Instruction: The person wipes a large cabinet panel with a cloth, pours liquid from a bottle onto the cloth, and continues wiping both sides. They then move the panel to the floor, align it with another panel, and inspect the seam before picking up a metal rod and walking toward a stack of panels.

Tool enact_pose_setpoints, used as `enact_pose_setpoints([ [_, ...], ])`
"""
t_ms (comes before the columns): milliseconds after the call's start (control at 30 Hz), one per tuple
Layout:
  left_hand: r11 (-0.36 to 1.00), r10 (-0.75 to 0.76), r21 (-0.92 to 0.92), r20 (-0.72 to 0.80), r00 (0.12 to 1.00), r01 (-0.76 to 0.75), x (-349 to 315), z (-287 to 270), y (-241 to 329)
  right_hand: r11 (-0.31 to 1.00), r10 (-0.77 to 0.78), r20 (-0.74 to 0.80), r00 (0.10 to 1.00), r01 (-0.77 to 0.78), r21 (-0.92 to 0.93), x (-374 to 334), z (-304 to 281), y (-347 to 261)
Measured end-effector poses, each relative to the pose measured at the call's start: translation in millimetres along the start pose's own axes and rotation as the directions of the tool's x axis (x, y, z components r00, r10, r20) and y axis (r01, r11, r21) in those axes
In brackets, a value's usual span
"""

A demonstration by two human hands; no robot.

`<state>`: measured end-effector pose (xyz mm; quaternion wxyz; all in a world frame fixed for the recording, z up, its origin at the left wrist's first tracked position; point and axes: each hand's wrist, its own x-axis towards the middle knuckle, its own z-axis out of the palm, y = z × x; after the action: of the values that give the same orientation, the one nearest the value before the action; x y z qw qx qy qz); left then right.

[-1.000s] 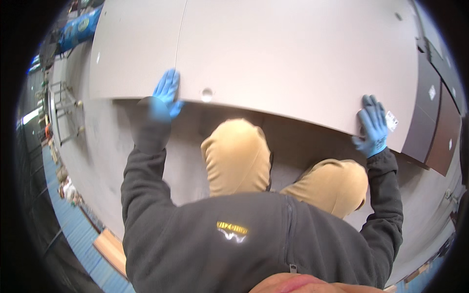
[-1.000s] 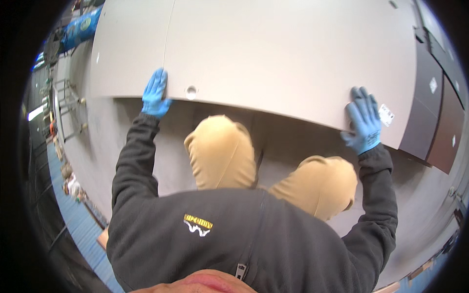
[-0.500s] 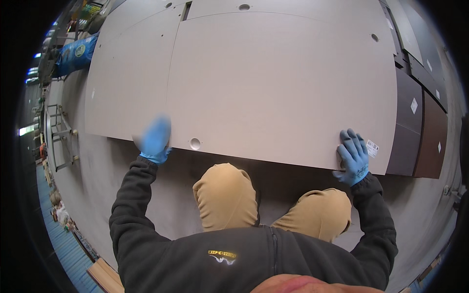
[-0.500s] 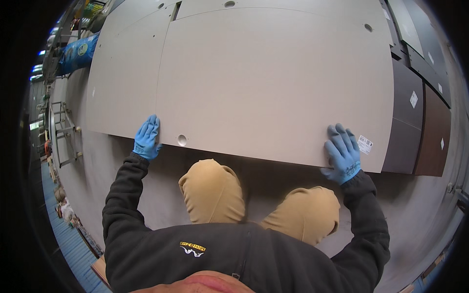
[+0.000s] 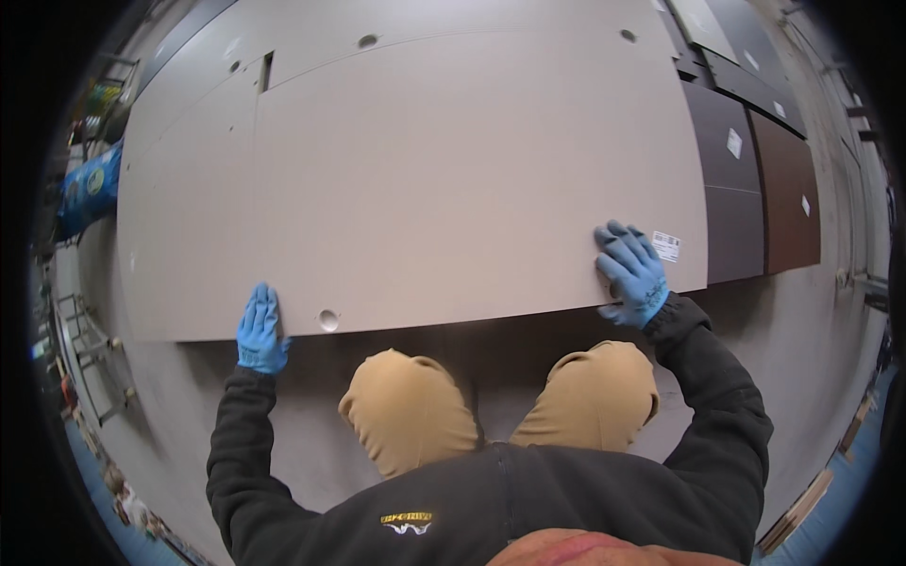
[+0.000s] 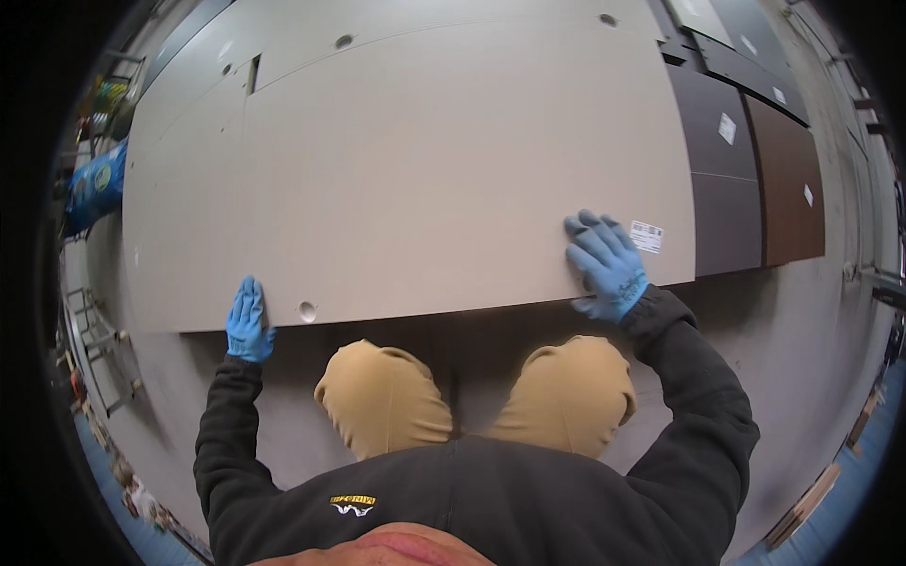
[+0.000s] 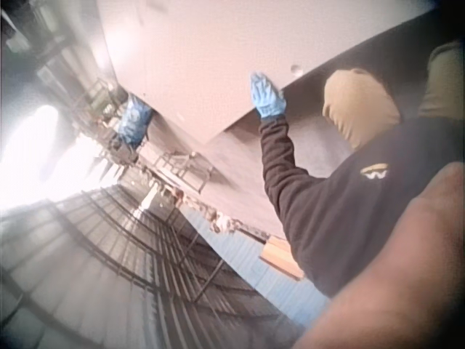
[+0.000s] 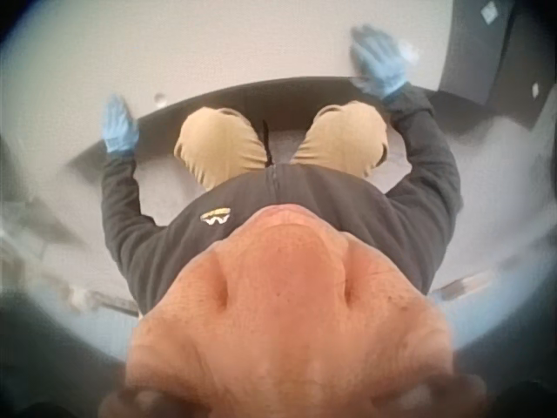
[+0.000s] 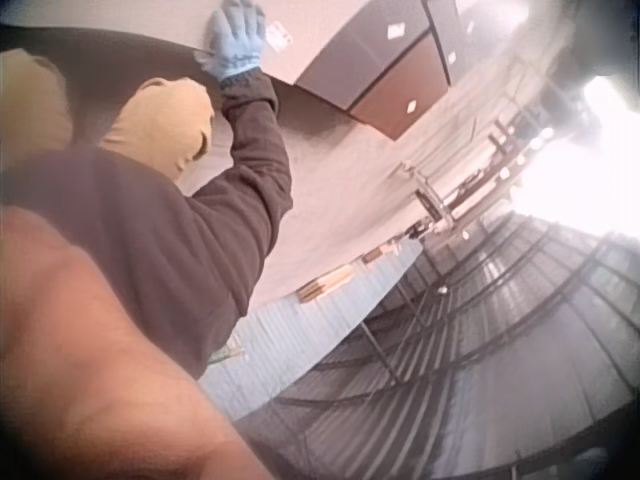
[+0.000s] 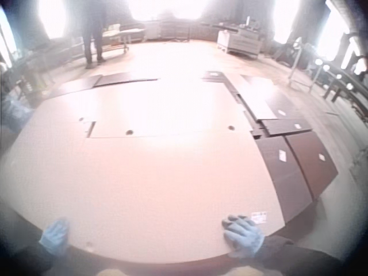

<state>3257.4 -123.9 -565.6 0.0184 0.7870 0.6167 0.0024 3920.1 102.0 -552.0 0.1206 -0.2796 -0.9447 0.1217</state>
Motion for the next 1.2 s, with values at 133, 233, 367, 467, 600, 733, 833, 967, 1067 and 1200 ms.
enact_pose_setpoints([
  [133, 0.997, 0.018, 0.076, 0.019, 1.000, -0.019, -0.9, 3.4, -1.1, 0.998, 0.035, 0.017, 0.999, -0.034, -0.045, -2.7, 0.3, 0.8],
  [233, 0.993, 0.037, 0.111, 0.032, 0.999, -0.040, 0.2, 6.4, -3.4, 0.999, 0.033, 0.002, 0.999, -0.033, -0.008, -1.5, 1.0, 3.3],
  [367, 0.996, -0.014, 0.089, 0.113, 0.993, 0.004, 0.4, 3.2, -1.5, 0.999, 0.029, 0.059, 0.998, -0.030, 0.023, 0.2, -0.7, 6.1],
  [467, 0.997, -0.071, 0.050, 0.125, 0.990, 0.065, 2.1, 2.8, 3.8, 1.000, 0.018, 0.088, 0.996, -0.019, 0.013, 1.6, -1.9, 6.6],
  [600, 0.993, -0.115, 0.025, 0.122, 0.986, 0.113, 2.1, 6.3, 9.6, 1.000, 0.020, 0.076, 0.997, -0.021, 0.014, -0.3, 1.4, 6.0],
  [733, 0.994, -0.104, 0.043, 0.102, 0.989, 0.100, -0.1, 8.9, 8.7, 0.999, 0.002, 0.072, 0.997, 0.001, -0.049, -5.9, 12.8, 9.4],
  [833, 0.995, -0.068, 0.079, 0.046, 0.997, 0.064, -1.8, 11.4, 6.6, 0.999, -0.025, 0.042, 0.999, 0.026, -0.028, -7.9, 16.7, 14.4],
  [967, 0.995, -0.103, -0.010, 0.017, 0.995, 0.103, -6.6, 13.3, 5.8, 0.998, 0.068, 0.055, 0.996, -0.068, 0.001, 13.9, 5.5, -3.6],
  [1067, 0.990, -0.132, 0.045, 0.003, 0.991, 0.131, -5.8, 15.4, 5.8, 0.990, -0.004, 0.079, 0.997, -0.006, 0.138, 68.9, 3.3, -48.2],
  [1200, 0.988, -0.153, -0.035, -0.005, 0.988, 0.153, -5.6, 14.6, 3.7, 0.939, -0.152, -0.025, 0.988, 0.152, 0.307, 193.9, 54.9, -145.1],
])
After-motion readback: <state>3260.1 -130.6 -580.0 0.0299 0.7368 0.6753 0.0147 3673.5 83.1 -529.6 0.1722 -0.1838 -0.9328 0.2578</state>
